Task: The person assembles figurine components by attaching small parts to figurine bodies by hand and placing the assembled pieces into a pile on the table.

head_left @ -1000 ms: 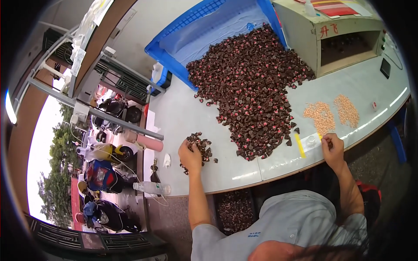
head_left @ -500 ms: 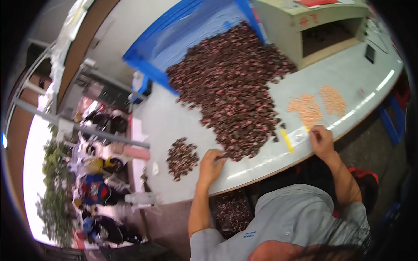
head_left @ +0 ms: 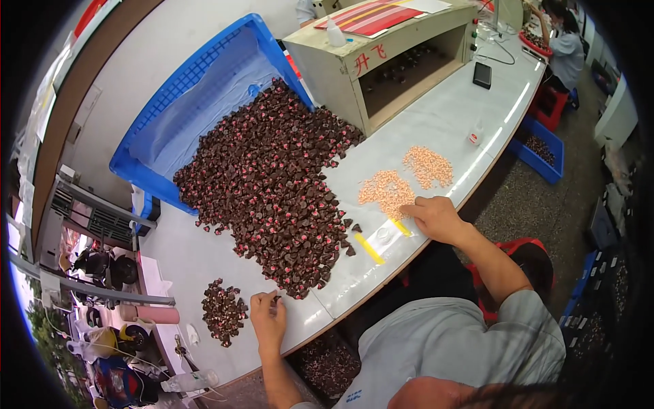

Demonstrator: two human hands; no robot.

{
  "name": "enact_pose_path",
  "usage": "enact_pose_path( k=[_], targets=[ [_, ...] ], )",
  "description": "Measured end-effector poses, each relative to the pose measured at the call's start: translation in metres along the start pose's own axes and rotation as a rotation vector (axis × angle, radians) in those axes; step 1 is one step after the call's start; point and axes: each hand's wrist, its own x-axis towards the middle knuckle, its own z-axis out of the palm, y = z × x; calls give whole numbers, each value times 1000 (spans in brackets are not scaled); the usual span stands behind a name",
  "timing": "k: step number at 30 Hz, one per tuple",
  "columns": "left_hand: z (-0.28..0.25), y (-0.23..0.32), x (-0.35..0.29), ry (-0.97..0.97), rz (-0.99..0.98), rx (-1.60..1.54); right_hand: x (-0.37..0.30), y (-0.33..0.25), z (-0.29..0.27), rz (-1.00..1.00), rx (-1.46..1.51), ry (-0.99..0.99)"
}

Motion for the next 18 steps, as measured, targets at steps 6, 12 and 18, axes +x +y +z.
enact_pose_path(
  k=[6, 12, 18],
  targets=[
    [3, 38, 19, -78, 5, -358, -15, 7, -13, -30, -46, -26],
    [38, 92, 48, -599, -131, -818, -20, 14, -7, 49, 167, 187],
    [88, 97, 77, -807, 6, -890, -11, -2, -9, -66, 16, -65]
  ],
)
